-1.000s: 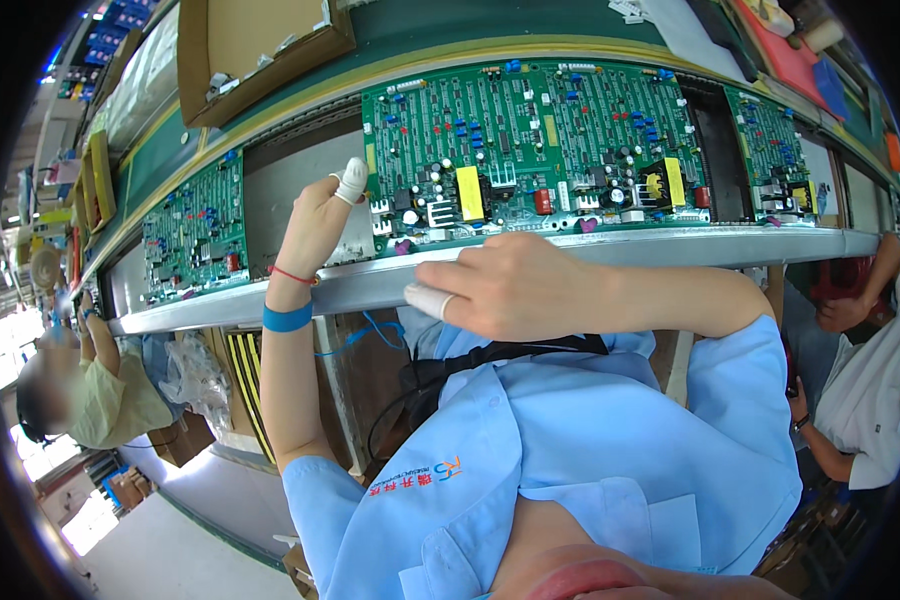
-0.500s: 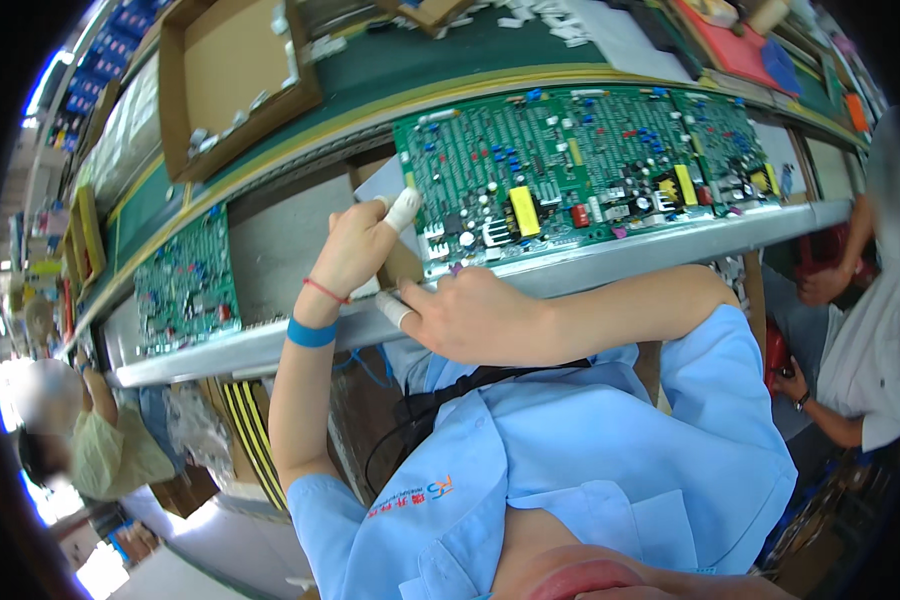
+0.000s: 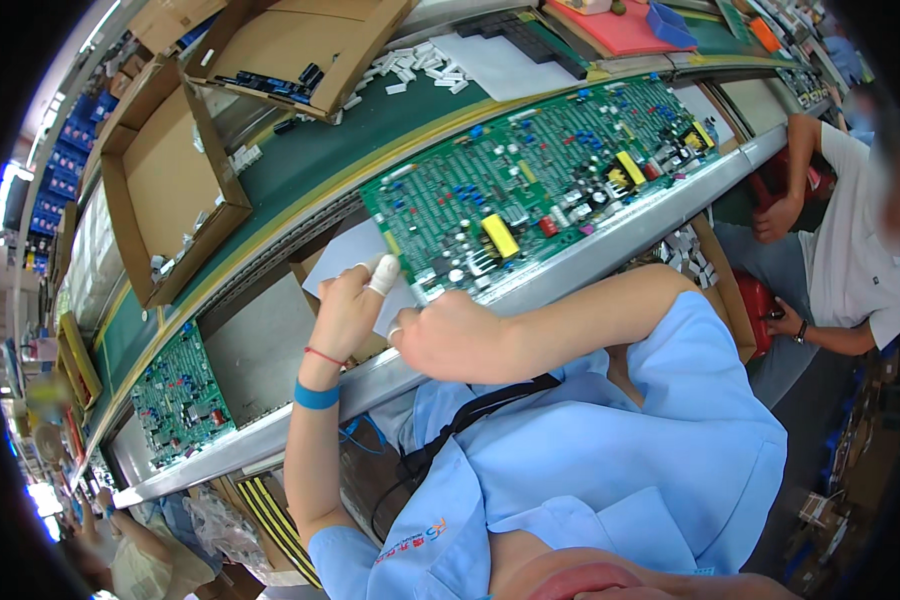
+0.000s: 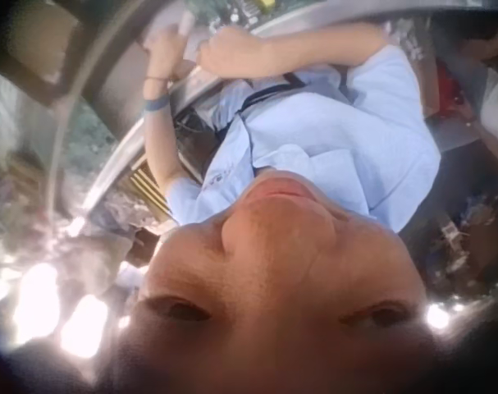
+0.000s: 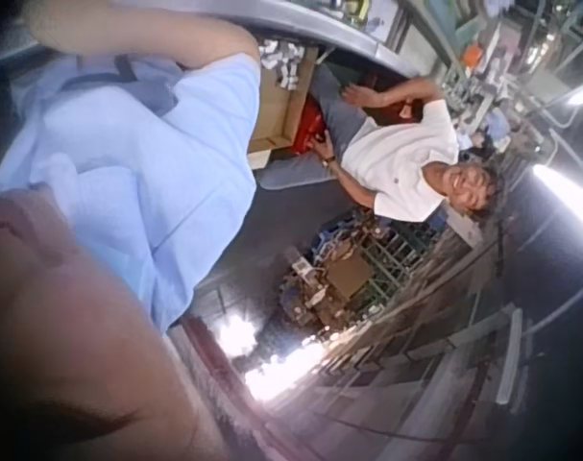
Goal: Assembling electronic components onto printed circuit boards on a factory production line.
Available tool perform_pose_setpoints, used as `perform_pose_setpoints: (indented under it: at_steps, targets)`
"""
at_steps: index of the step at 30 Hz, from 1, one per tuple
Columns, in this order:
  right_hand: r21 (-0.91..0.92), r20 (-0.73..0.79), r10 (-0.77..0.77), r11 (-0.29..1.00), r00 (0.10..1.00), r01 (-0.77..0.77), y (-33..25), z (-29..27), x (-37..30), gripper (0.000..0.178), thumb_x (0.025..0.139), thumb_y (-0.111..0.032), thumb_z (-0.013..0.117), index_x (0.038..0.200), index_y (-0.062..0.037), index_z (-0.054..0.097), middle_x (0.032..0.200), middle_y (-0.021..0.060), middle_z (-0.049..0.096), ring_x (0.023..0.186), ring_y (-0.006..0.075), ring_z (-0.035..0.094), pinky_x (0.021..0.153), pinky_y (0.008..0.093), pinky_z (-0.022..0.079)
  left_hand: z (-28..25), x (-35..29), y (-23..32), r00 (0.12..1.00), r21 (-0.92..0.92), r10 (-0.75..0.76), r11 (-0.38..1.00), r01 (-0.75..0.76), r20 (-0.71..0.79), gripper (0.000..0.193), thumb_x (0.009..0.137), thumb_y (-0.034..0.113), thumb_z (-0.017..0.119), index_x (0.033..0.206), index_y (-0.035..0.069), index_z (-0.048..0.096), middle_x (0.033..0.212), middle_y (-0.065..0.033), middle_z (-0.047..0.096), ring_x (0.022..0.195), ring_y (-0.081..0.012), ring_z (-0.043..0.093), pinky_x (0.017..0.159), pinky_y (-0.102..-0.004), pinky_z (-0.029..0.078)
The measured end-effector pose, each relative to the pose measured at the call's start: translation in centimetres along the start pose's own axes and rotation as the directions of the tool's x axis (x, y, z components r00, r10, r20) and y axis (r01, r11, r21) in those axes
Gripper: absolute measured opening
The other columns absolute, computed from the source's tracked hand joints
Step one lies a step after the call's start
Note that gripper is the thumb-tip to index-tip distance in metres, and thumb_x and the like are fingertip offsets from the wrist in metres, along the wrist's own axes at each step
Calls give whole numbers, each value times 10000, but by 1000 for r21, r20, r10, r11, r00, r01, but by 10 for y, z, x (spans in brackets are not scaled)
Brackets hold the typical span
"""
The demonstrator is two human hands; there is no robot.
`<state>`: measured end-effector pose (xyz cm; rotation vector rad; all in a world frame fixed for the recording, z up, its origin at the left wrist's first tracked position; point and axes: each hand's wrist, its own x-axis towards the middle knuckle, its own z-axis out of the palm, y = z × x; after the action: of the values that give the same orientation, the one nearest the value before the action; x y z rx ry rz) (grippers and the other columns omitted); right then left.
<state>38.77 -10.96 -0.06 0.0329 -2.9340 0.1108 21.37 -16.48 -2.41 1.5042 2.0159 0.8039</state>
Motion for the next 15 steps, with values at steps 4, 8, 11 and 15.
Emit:
perform_pose_setpoints:
  at_steps: [4, 8, 11, 15]
  targets:
    - [-15, 108, 110, 994, 988, -109, 18, -17, -14, 71, 749, -131, 597, 766, -63, 604, 688, 85, 605, 579, 218, 664, 416, 350, 488, 10, 0, -7, 999, -5, 26, 1000, -26, -34, 420, 959, 424, 513, 1107, 69, 682, 793, -177, 661, 779, -320, 619, 801, -390, 399]
    - [-139, 157, 215, 971, 964, -193, 46, -26, -39, 74, 761, -124, 581, 784, -54, 590, 699, 102, 624, 591, 248, 668, 441, 373, 503, 8, 4, 3, 995, -35, 75, 996, -78, -62, 373, 965, 382, 509, 1096, 83, 690, 803, -152, 662, 816, -285, 602, 838, -361, 349]
    - [-184, 153, 304, 944, 940, -275, 61, -33, -55, 53, 749, -92, 565, 770, -52, 593, 694, 114, 629, 613, 276, 668, 482, 392, 509, 4, 2, 8, 992, -37, 86, 995, -90, -92, 357, 971, 363, 499, 1087, 88, 695, 798, -142, 661, 822, -272, 596, 826, -366, 344]
    - [-296, 179, 469, 864, 865, -408, 79, -35, -67, 96, 765, -124, 567, 735, -62, 633, 667, 130, 656, 609, 287, 672, 508, 403, 516, 0, 2, 4, 988, -11, 107, 994, -109, -113, 345, 970, 346, 499, 1077, 83, 696, 837, -138, 674, 835, -274, 595, 843, -376, 333]
